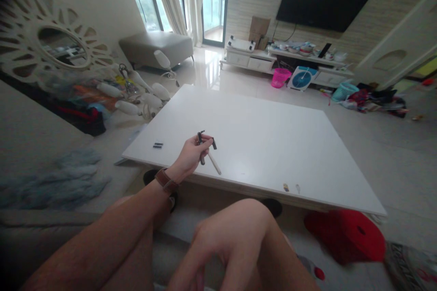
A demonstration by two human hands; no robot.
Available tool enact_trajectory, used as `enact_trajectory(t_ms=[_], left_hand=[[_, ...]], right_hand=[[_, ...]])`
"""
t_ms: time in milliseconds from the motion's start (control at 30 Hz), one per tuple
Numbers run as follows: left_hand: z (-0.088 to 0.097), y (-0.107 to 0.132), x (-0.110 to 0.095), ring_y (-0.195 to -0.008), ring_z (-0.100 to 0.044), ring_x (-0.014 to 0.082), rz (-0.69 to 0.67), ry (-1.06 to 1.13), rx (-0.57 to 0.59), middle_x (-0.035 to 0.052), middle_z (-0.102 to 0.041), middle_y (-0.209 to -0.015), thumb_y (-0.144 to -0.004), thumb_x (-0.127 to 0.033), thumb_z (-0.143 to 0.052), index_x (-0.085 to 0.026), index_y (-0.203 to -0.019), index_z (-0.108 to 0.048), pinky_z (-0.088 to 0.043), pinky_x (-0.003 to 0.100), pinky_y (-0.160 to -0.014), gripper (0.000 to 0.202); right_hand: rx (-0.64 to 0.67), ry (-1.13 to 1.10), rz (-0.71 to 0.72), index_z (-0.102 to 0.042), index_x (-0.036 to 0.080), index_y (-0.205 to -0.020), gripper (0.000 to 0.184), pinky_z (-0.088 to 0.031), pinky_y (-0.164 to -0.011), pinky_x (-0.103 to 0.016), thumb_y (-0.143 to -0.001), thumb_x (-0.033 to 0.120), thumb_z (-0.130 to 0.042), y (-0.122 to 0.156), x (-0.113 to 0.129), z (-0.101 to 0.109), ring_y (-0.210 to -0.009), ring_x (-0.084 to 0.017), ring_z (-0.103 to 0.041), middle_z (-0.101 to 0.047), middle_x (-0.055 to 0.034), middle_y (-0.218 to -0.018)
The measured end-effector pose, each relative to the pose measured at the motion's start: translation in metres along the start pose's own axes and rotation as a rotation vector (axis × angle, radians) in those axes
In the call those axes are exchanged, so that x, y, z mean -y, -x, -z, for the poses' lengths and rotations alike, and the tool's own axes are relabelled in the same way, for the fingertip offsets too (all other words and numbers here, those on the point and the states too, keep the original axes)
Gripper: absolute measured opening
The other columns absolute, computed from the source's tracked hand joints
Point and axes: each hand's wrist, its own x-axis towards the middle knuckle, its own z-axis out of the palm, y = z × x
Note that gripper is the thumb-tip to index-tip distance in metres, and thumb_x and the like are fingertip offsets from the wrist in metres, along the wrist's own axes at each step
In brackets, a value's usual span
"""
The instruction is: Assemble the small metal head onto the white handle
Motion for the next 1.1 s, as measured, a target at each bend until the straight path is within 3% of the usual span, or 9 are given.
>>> enact_trajectory(t_ms=[200,267,333,467,533,800,867,1033,1100], left_hand=[[0.001,-0.002,0.001,-0.052,-0.046,0.0077,-0.009,-0.038,-0.001,-0.0018,-0.054,-0.059,-0.068,-0.034,-0.081,-0.013,-0.081,-0.067,-0.027,0.021,-0.046,0.029],[0.001,-0.004,0.001,-0.052,-0.047,0.0079,-0.003,-0.029,-0.010,-0.0019,-0.054,-0.058,-0.066,-0.034,-0.082,-0.013,-0.081,-0.067,-0.027,0.021,-0.046,0.029],[0.001,-0.004,0.001,-0.052,-0.048,0.0081,0.000,-0.026,-0.014,-0.0012,-0.055,-0.059,-0.065,-0.034,-0.082,-0.013,-0.081,-0.068,-0.027,0.021,-0.047,0.030],[0.001,-0.002,-0.002,-0.052,-0.047,0.0077,0.007,-0.021,-0.011,-0.0012,-0.056,-0.058,-0.066,-0.034,-0.082,-0.013,-0.081,-0.068,-0.028,0.021,-0.048,0.029],[0.001,-0.001,-0.003,-0.051,-0.046,0.0076,0.008,-0.013,-0.011,-0.0020,-0.054,-0.057,-0.066,-0.034,-0.082,-0.013,-0.081,-0.067,-0.027,0.021,-0.047,0.030],[0.003,-0.002,-0.007,-0.053,-0.047,0.0084,0.002,-0.049,-0.008,-0.0012,-0.055,-0.059,-0.066,-0.035,-0.082,-0.012,-0.082,-0.068,-0.028,0.022,-0.048,0.032],[0.002,-0.003,-0.008,-0.053,-0.047,0.0084,0.006,-0.056,-0.010,-0.0010,-0.055,-0.059,-0.065,-0.035,-0.082,-0.012,-0.082,-0.068,-0.028,0.022,-0.048,0.032],[0.004,-0.003,-0.009,-0.053,-0.046,0.0081,0.010,-0.053,-0.023,-0.0015,-0.054,-0.059,-0.063,-0.036,-0.083,-0.012,-0.082,-0.069,-0.028,0.021,-0.048,0.034],[0.006,-0.002,-0.009,-0.054,-0.047,0.0083,0.006,-0.055,-0.023,-0.0014,-0.055,-0.060,-0.063,-0.035,-0.083,-0.012,-0.082,-0.069,-0.027,0.021,-0.048,0.033]], right_hand=[[-1.625,0.268,0.328,-0.059,0.036,-0.127,0.050,-0.051,-0.080,-0.029,-0.079,0.025,-0.061,0.050,0.014,0.051,-0.107,-0.016,-0.065,-0.068,0.0006,-0.123],[-1.865,0.297,0.318,-0.064,0.033,-0.118,0.039,-0.050,-0.081,-0.032,-0.080,0.027,-0.056,0.056,0.019,0.057,-0.104,-0.017,-0.065,-0.068,-0.0002,-0.121],[-1.676,0.353,0.179,-0.067,0.031,-0.111,0.032,-0.050,-0.082,-0.032,-0.081,0.027,-0.056,0.046,0.020,0.046,-0.104,-0.018,-0.064,-0.069,-0.0014,-0.119],[-0.229,0.171,-0.274,-0.072,0.019,-0.101,0.028,-0.052,-0.084,-0.028,-0.077,0.032,-0.073,0.009,0.011,0.009,-0.100,-0.021,-0.068,-0.073,-0.0090,-0.107],[0.059,0.029,-0.187,-0.073,0.016,-0.092,0.043,-0.053,-0.075,-0.025,-0.059,0.041,-0.086,0.006,0.005,0.002,-0.092,-0.023,-0.070,-0.074,-0.0098,-0.091],[-1.929,0.500,0.270,-0.058,0.039,-0.126,0.048,-0.048,-0.096,-0.039,-0.080,0.023,-0.057,0.064,0.013,0.060,-0.124,-0.019,-0.057,-0.056,0.0017,-0.142],[-1.760,0.442,0.064,-0.061,0.035,-0.125,0.045,-0.049,-0.095,-0.041,-0.082,0.025,-0.057,0.057,0.013,0.056,-0.121,-0.022,-0.059,-0.059,-0.0024,-0.139],[-0.228,0.095,-0.480,-0.062,0.020,-0.132,0.056,-0.053,-0.092,-0.033,-0.077,0.027,-0.075,0.020,0.003,0.019,-0.115,-0.025,-0.065,-0.068,-0.0115,-0.126],[-0.012,-0.061,-0.448,-0.059,0.019,-0.136,0.068,-0.055,-0.087,-0.033,-0.072,0.025,-0.081,0.016,0.001,0.015,-0.106,-0.025,-0.069,-0.071,-0.0121,-0.121]])
